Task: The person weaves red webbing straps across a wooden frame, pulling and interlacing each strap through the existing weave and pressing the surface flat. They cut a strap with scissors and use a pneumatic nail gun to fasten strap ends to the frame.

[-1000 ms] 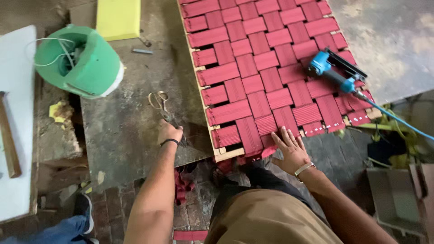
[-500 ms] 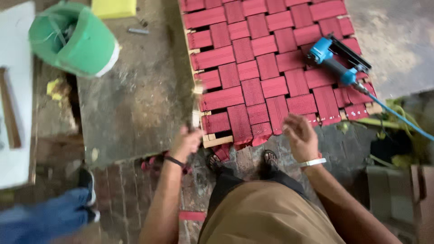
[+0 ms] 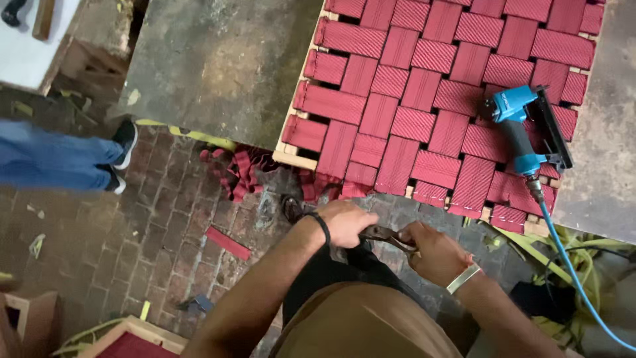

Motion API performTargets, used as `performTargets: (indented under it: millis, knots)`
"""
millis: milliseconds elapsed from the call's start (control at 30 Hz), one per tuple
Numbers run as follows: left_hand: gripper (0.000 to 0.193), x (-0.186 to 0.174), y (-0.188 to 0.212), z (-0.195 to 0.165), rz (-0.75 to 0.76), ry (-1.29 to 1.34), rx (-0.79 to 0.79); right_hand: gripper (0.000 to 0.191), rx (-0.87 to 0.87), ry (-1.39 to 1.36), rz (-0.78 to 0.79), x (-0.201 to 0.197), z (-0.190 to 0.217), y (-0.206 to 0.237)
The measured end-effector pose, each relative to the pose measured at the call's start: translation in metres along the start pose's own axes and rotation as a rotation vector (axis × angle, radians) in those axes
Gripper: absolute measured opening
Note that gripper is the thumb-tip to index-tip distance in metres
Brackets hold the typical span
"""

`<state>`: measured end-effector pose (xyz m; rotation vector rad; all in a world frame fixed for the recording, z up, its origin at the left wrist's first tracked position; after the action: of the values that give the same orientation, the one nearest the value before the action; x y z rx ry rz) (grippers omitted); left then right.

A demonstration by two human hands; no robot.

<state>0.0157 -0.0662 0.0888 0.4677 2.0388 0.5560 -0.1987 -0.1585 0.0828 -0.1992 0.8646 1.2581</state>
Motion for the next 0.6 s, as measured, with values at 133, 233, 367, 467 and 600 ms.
performTargets:
  millis: [133,233,367,467,600]
  knots:
    - [0.025,0.025,-0.023,-0.019,-0.119,0.005,0.029,0.037,0.145,0.254,0.289,0.005,-0.039,0.021]
    - [0.024,0.049,-0.033,0.006,-0.388,0.073,-0.016,0.039,0.093,0.407,0.438,0.0,-0.077,0.027]
    - [0.031,0.093,-0.05,0.084,-0.458,0.709,-0.6,0.043,0.134,0.131,0.384,-0.019,-0.133,0.043]
    - [0.08,0.118,-0.081,0.107,-0.508,0.773,-0.537,0.05,0.287,0.109,0.461,-0.032,-0.161,0.049]
    - [0.06,0.137,-0.099,0.112,-0.558,0.895,-0.615,0.056,0.241,0.162,0.534,-0.047,-0.165,0.039]
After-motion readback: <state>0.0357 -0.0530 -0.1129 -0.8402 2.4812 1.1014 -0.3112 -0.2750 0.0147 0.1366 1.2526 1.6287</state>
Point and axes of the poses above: each hand's wrist, its own y-axis away from the middle knuckle, its own x-axis out of the palm, z = x × y, the point moved 2 cm from there along -y, towards the middle knuckle, and after that the axes turned 11 degrees about -x, right-handed, at the moved point
